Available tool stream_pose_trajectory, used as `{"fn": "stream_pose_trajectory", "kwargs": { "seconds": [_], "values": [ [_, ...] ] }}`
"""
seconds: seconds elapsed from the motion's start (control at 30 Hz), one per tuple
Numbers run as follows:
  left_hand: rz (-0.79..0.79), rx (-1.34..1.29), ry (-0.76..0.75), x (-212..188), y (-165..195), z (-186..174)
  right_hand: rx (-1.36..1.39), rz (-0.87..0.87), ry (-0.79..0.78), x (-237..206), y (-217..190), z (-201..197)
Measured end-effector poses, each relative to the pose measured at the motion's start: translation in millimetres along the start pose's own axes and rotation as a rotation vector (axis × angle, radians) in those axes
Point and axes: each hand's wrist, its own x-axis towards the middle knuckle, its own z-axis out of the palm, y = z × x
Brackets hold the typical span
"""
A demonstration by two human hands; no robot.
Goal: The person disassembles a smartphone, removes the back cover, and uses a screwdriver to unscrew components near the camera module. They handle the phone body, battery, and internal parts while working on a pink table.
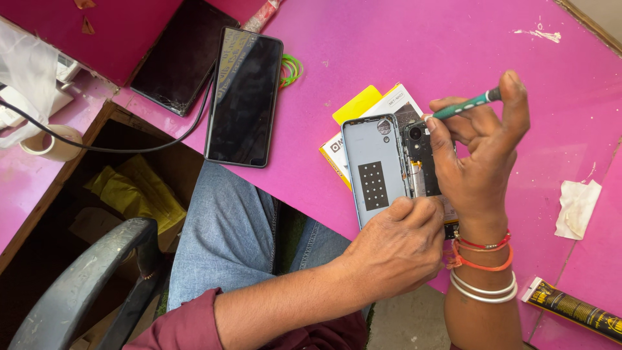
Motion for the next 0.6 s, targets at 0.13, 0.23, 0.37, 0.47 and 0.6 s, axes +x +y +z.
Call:
{"fn": "stream_pose_trajectory", "kwargs": {
  "seconds": [0.13, 0.23, 0.37, 0.47, 0.6],
  "values": [
    [-0.007, -0.008, 0.02, -0.9, -0.4, 1.7, 0.135, 0.052, 0.011, -13.6, 2.4, -3.2],
    [-0.011, -0.012, 0.003, -1.4, -0.5, 3.0, 0.154, 0.058, -0.005, -17.8, 6.9, -5.0],
    [-0.022, -0.016, 0.045, 0.2, 0.2, 4.3, 0.138, 0.055, -0.014, -19.2, 8.9, -4.4],
    [-0.01, -0.041, 0.002, 0.1, -0.3, 4.6, 0.121, 0.054, -0.01, -18.8, 7.9, -3.2],
    [-0.018, -0.045, 0.023, -0.2, 0.1, 5.7, 0.075, 0.032, -0.008, -15.5, 8.2, -2.6]
  ]
}}
